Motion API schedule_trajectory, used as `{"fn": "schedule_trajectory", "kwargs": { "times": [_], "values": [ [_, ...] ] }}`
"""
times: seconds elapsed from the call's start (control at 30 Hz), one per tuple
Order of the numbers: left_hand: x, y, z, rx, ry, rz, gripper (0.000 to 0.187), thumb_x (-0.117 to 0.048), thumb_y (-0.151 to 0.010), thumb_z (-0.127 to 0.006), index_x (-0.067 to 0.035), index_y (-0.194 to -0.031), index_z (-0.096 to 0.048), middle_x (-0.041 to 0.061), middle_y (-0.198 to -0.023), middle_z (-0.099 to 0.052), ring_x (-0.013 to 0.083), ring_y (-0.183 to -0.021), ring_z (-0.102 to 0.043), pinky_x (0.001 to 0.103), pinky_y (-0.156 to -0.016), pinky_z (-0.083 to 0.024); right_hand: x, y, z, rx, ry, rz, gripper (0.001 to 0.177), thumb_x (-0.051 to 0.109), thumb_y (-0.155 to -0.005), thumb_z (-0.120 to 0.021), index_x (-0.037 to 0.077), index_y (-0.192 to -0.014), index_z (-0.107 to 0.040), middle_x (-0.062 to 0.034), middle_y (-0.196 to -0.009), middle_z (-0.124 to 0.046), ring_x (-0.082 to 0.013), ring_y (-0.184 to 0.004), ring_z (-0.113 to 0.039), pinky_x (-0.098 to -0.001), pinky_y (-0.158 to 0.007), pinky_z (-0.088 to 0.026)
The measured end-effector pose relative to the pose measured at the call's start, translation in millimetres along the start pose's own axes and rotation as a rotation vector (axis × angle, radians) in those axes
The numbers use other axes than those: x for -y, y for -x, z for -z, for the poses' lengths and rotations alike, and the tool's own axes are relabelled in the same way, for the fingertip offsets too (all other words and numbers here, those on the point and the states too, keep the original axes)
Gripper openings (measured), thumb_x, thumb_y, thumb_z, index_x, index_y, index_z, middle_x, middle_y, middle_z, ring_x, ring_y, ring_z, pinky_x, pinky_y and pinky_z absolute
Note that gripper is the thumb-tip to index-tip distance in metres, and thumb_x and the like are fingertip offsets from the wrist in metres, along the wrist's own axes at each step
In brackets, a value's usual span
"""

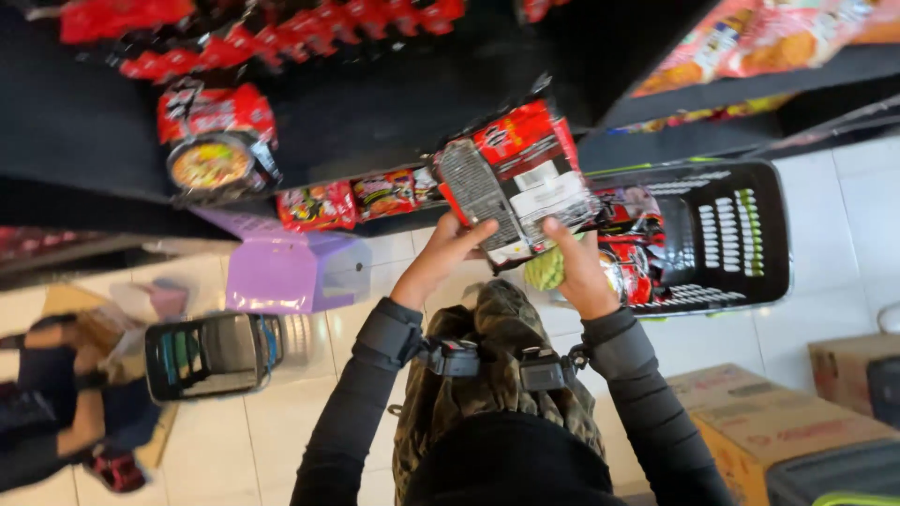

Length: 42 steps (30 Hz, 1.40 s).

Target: The person wipes instant noodle packets clean with a cloth, then places them into a shopping basket.

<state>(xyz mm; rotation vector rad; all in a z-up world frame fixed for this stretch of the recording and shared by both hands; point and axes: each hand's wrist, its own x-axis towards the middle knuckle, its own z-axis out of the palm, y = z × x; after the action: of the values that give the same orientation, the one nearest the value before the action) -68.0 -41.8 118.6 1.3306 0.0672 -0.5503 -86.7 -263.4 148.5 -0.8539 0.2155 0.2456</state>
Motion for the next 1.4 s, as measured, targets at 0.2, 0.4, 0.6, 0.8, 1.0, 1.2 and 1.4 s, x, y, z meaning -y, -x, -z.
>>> {"fn": "schedule_trajectory", "kwargs": {
  "times": [0.2, 0.4, 0.6, 0.8, 1.0, 1.2, 1.4],
  "values": [
    [15, -19, -9, 0.053, -0.064, 0.107, 0.049, -0.033, -0.094, -0.071, -0.007, -0.133, -0.059, 0.006, -0.120, -0.071, 0.0170, -0.101, -0.073, 0.034, -0.074, -0.066, -18, 10, 81, -0.140, 0.048, -0.046, 0.046, 0.010, -0.096, -0.067, 0.000, -0.140, -0.053, -0.0122, -0.125, -0.068, -0.0211, -0.111, -0.068, -0.0388, -0.095, -0.056],
    [48, -51, -42, 0.220, -0.172, 0.235, 0.048, -0.034, -0.095, -0.070, -0.007, -0.134, -0.059, 0.005, -0.119, -0.071, 0.0149, -0.099, -0.072, 0.032, -0.071, -0.065, -15, 45, 118, -0.321, 0.025, -0.013, 0.043, 0.007, -0.093, -0.068, -0.001, -0.135, -0.057, -0.0097, -0.119, -0.070, -0.0193, -0.106, -0.068, -0.0366, -0.091, -0.055],
    [65, -68, -85, 0.321, -0.246, 0.318, 0.046, -0.033, -0.095, -0.069, -0.006, -0.132, -0.060, 0.005, -0.112, -0.072, 0.0136, -0.091, -0.072, 0.031, -0.064, -0.062, -2, 79, 138, -0.529, 0.004, -0.036, 0.040, 0.011, -0.091, -0.068, 0.004, -0.129, -0.059, -0.0064, -0.114, -0.071, -0.0171, -0.101, -0.069, -0.0344, -0.087, -0.056],
    [98, -90, -118, 0.274, -0.239, 0.367, 0.043, -0.030, -0.097, -0.067, -0.002, -0.129, -0.061, 0.005, -0.108, -0.072, 0.0126, -0.086, -0.071, 0.031, -0.062, -0.061, -6, 95, 160, -0.574, -0.042, 0.047, 0.033, 0.015, -0.096, -0.065, 0.001, -0.126, -0.062, -0.0063, -0.112, -0.071, -0.0143, -0.097, -0.067, -0.0311, -0.084, -0.053],
    [208, -118, -117, 0.250, -0.380, 0.160, 0.052, -0.032, -0.099, -0.074, 0.003, -0.132, -0.055, 0.009, -0.115, -0.076, 0.0188, -0.102, -0.074, 0.035, -0.083, -0.061, -30, 108, 193, -0.743, 0.194, 0.132, 0.034, 0.015, -0.092, -0.071, 0.002, -0.123, -0.064, -0.0068, -0.107, -0.070, -0.0154, -0.093, -0.065, -0.0319, -0.081, -0.053],
    [100, -103, -193, 0.444, -0.248, 0.593, 0.065, -0.046, -0.089, -0.068, -0.014, -0.141, -0.046, 0.001, -0.127, -0.061, 0.0175, -0.112, -0.063, 0.044, -0.076, -0.062, -16, 112, 151, -0.791, 1.261, 0.163, 0.049, 0.027, -0.084, -0.082, 0.008, -0.125, -0.063, -0.0200, -0.115, -0.068, -0.0413, -0.097, -0.067, -0.0449, -0.080, -0.053],
    [117, -108, -197, 0.385, -0.285, 0.656, 0.057, -0.044, -0.088, -0.071, -0.014, -0.135, -0.055, 0.003, -0.121, -0.066, 0.0178, -0.102, -0.068, 0.038, -0.073, -0.058, 0, 115, 148, -0.558, 1.288, 0.288, 0.066, 0.031, -0.077, -0.084, 0.002, -0.131, -0.058, -0.0242, -0.131, -0.054, -0.0467, -0.117, -0.056, -0.0499, -0.094, -0.051]
  ]
}}
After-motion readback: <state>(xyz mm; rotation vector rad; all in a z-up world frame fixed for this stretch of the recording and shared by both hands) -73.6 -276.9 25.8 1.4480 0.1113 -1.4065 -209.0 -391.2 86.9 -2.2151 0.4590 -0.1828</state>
